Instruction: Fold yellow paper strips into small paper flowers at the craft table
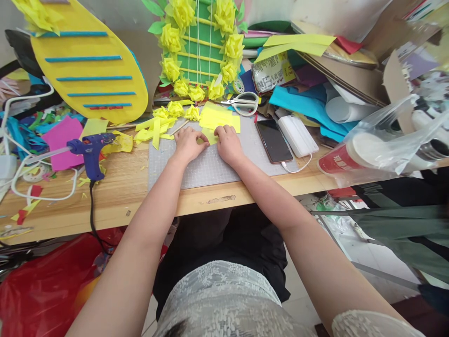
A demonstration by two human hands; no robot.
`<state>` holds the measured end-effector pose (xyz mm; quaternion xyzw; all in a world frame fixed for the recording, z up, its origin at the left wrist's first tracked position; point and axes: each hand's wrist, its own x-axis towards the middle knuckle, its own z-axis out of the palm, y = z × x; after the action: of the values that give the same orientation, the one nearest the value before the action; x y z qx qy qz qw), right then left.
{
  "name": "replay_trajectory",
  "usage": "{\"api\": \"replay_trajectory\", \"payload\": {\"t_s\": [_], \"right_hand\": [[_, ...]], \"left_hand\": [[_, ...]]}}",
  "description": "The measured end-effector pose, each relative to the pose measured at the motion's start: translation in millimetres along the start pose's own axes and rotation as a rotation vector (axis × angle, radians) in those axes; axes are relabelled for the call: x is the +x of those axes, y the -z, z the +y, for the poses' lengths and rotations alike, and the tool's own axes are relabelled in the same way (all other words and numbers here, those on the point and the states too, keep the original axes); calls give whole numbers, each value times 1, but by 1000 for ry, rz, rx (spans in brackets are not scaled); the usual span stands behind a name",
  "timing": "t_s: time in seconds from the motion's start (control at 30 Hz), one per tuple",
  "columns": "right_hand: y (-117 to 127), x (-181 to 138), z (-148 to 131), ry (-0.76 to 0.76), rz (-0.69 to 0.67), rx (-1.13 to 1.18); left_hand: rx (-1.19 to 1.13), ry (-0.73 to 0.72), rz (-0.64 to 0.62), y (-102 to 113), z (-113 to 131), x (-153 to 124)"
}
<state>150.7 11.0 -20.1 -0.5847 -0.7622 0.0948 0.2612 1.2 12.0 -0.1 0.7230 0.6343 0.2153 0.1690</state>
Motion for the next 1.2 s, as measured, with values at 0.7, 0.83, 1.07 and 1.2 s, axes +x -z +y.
{"api": "replay_trajectory", "payload": {"t_s": [0.7,0.83,1.07,1.2], "right_hand": [[8,-7,-1,73,-107,87],[7,-6,1,97,-93,114],[8,-7,-1,179,-83,128],[6,-6,-2,159,-119,123]], "left_hand": [[-49,-218,-20,15,-37,2],[-59,-232,-32,14,-35,2],[-60,-346,-59,18,-26,-2],[-45,-362,-85,19,-23,-2]]}}
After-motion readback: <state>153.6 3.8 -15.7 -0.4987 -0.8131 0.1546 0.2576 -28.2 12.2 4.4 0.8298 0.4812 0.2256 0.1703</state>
